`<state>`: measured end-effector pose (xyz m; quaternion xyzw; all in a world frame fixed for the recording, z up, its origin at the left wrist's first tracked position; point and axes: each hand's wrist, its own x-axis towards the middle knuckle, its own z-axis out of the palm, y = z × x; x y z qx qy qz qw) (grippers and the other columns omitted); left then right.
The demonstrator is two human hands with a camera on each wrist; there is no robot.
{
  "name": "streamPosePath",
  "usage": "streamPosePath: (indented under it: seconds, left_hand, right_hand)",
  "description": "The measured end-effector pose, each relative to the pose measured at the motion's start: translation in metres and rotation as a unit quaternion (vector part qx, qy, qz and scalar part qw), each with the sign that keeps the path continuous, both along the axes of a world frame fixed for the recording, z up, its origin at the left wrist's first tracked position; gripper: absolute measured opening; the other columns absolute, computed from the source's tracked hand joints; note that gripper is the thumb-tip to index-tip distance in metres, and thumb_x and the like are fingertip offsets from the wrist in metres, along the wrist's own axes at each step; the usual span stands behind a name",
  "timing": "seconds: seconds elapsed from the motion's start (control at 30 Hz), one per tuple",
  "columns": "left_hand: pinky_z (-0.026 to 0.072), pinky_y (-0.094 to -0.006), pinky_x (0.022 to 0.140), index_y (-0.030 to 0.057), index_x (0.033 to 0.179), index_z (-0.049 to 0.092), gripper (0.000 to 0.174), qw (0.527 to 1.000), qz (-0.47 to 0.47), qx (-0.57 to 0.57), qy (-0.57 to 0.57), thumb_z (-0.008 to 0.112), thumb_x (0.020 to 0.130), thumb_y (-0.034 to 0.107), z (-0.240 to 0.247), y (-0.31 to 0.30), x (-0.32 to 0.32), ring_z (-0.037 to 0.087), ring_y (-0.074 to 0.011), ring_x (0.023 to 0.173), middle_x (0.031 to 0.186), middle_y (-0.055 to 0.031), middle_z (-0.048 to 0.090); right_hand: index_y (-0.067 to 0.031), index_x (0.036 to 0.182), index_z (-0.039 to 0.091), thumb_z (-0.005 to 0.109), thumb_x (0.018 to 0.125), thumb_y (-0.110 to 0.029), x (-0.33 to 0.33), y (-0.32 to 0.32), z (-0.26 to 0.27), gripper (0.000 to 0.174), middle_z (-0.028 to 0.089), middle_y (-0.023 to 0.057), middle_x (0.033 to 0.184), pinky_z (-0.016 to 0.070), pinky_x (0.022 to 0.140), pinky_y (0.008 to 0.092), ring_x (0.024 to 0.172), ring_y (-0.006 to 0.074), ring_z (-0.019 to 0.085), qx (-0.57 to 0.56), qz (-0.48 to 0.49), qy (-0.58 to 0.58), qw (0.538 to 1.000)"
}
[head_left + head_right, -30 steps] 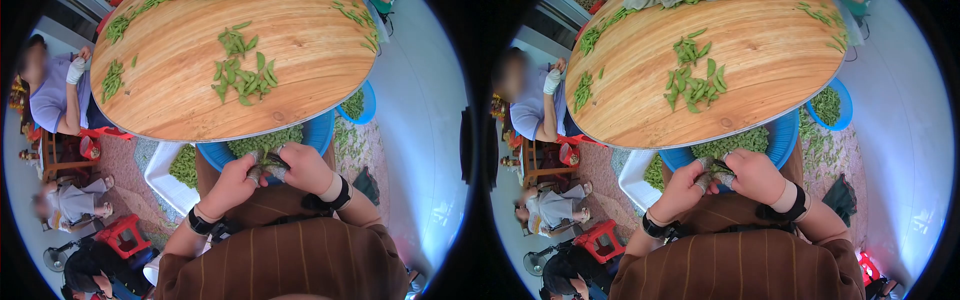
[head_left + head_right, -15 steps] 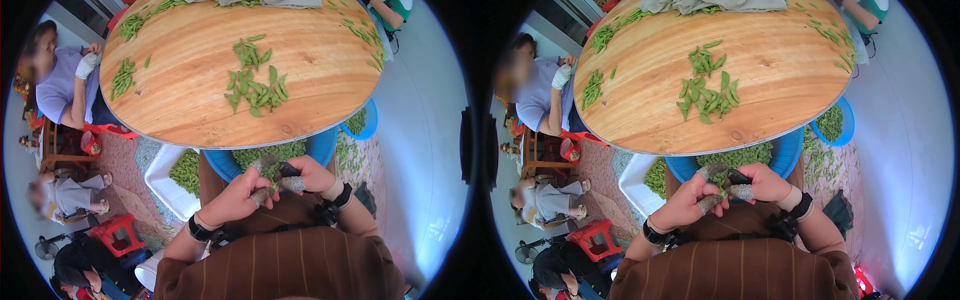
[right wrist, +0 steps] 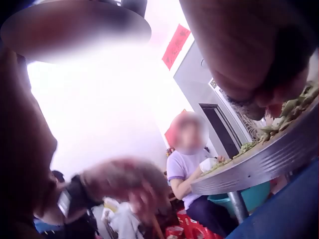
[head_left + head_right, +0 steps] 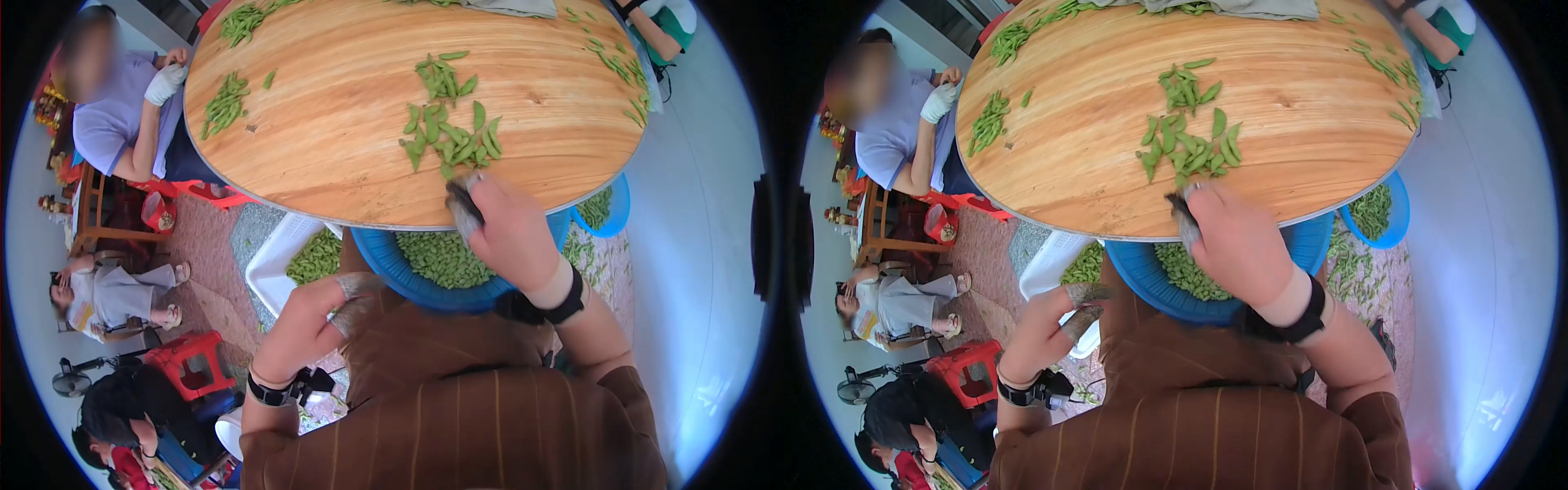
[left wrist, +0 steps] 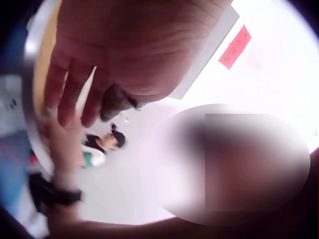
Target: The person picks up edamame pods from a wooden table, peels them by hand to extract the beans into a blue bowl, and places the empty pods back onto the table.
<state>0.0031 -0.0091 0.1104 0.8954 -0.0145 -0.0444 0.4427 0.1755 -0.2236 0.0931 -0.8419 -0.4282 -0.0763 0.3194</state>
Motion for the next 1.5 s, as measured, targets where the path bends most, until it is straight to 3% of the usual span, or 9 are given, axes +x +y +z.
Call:
streamPosePath:
  seconds: [0.1,0.47,0.77,0.93,1.13,1.17,1.23,1.3,1.5]
  left_hand:
    - [0.0523,-0.0321,0.071,-0.0051,0.099,0.063,0.021,0.948,0.012,-0.316,-0.031,0.055,0.086,0.009,0.078,-0.047,0.016,0.067,-0.0270,0.081,0.091,-0.0184,0.067]
    - [0.0504,-0.0303,0.070,-0.0049,0.104,0.058,0.025,0.948,0.049,-0.316,0.004,0.051,0.090,0.015,0.056,-0.061,-0.006,0.065,-0.0241,0.081,0.096,-0.0167,0.065]
    - [0.0487,-0.0287,0.068,-0.0046,0.109,0.054,0.030,0.937,0.070,-0.343,0.007,0.048,0.093,0.020,0.041,-0.072,-0.019,0.063,-0.0215,0.080,0.100,-0.0151,0.064]
    - [0.0478,-0.0278,0.067,-0.0045,0.111,0.052,0.032,0.936,0.054,-0.347,-0.002,0.046,0.095,0.023,0.039,-0.065,-0.007,0.062,-0.0200,0.080,0.103,-0.0142,0.063]
    - [0.0467,-0.0268,0.066,-0.0044,0.115,0.049,0.036,0.934,0.018,-0.354,-0.036,0.043,0.098,0.026,0.036,-0.067,0.038,0.061,-0.0183,0.080,0.106,-0.0131,0.063]
    - [0.0471,-0.0290,0.071,-0.0004,0.120,0.051,0.032,0.974,-0.005,-0.223,-0.042,0.052,0.095,0.018,0.013,-0.060,0.042,0.061,-0.0161,0.085,0.113,-0.0115,0.062]
    - [0.0470,-0.0264,0.072,0.0025,0.116,0.056,0.028,0.972,0.059,-0.224,0.033,0.060,0.090,0.010,-0.002,-0.073,0.047,0.061,-0.0137,0.083,0.105,-0.0099,0.066]
    - [0.0473,-0.0237,0.070,0.0020,0.112,0.060,0.024,0.878,0.062,-0.432,0.194,0.060,0.090,0.011,-0.011,-0.075,0.056,0.061,-0.0106,0.079,0.096,-0.0076,0.068]
    - [0.0493,-0.0234,0.070,0.0018,0.109,0.061,0.020,0.897,0.041,-0.396,0.192,0.058,0.090,0.007,-0.043,-0.076,0.065,0.061,-0.0098,0.078,0.092,-0.0063,0.067]
  right_hand:
    - [-0.0026,0.099,0.058,0.060,0.075,-0.004,0.003,0.022,-0.010,0.025,0.059,0.0167,0.088,0.0477,0.065,0.0443,0.076,0.0377,0.059,-0.011,-0.027,-0.019,0.999]
    - [-0.0025,0.094,0.053,0.062,0.069,-0.002,-0.018,0.010,-0.002,0.027,0.055,0.0165,0.083,0.0495,0.065,0.0448,0.077,0.0373,0.058,-0.105,-0.053,0.015,0.993]
    - [0.0020,0.088,0.056,0.059,0.070,0.000,-0.025,-0.009,-0.001,0.019,0.054,0.0195,0.077,0.0433,0.060,0.0382,0.068,0.0360,0.052,0.004,0.018,0.189,0.982]
    - [-0.0010,0.096,0.061,0.067,0.082,-0.013,-0.023,-0.023,-0.006,0.019,0.058,0.0035,0.069,0.0404,0.055,0.0275,0.059,0.0120,0.049,0.131,-0.002,0.395,0.909]
    - [-0.0052,0.097,0.063,0.070,0.083,-0.017,-0.024,-0.039,0.012,0.020,0.058,-0.0053,0.073,0.0350,0.048,0.0175,0.056,0.0004,0.046,0.210,-0.029,0.600,0.771]
    - [-0.0052,0.097,0.063,0.070,0.083,-0.017,-0.025,-0.039,0.009,0.020,0.058,-0.0053,0.073,0.0350,0.048,0.0175,0.056,0.0004,0.046,0.214,-0.032,0.595,0.774]
    - [-0.0051,0.099,0.062,0.070,0.083,-0.015,-0.025,-0.040,0.001,0.020,0.058,-0.0056,0.073,0.0354,0.047,0.0173,0.054,0.0011,0.046,0.214,-0.025,0.594,0.775]
    - [-0.0042,0.102,0.061,0.068,0.084,-0.013,-0.025,-0.040,-0.004,0.021,0.058,-0.0052,0.074,0.0360,0.048,0.0176,0.056,0.0006,0.046,0.198,-0.008,0.590,0.783]
    - [-0.0006,0.103,0.055,0.060,0.086,-0.007,-0.027,-0.045,-0.019,0.019,0.062,0.0027,0.085,0.0462,0.062,0.0252,0.072,0.0078,0.054,0.187,0.007,0.555,0.811]
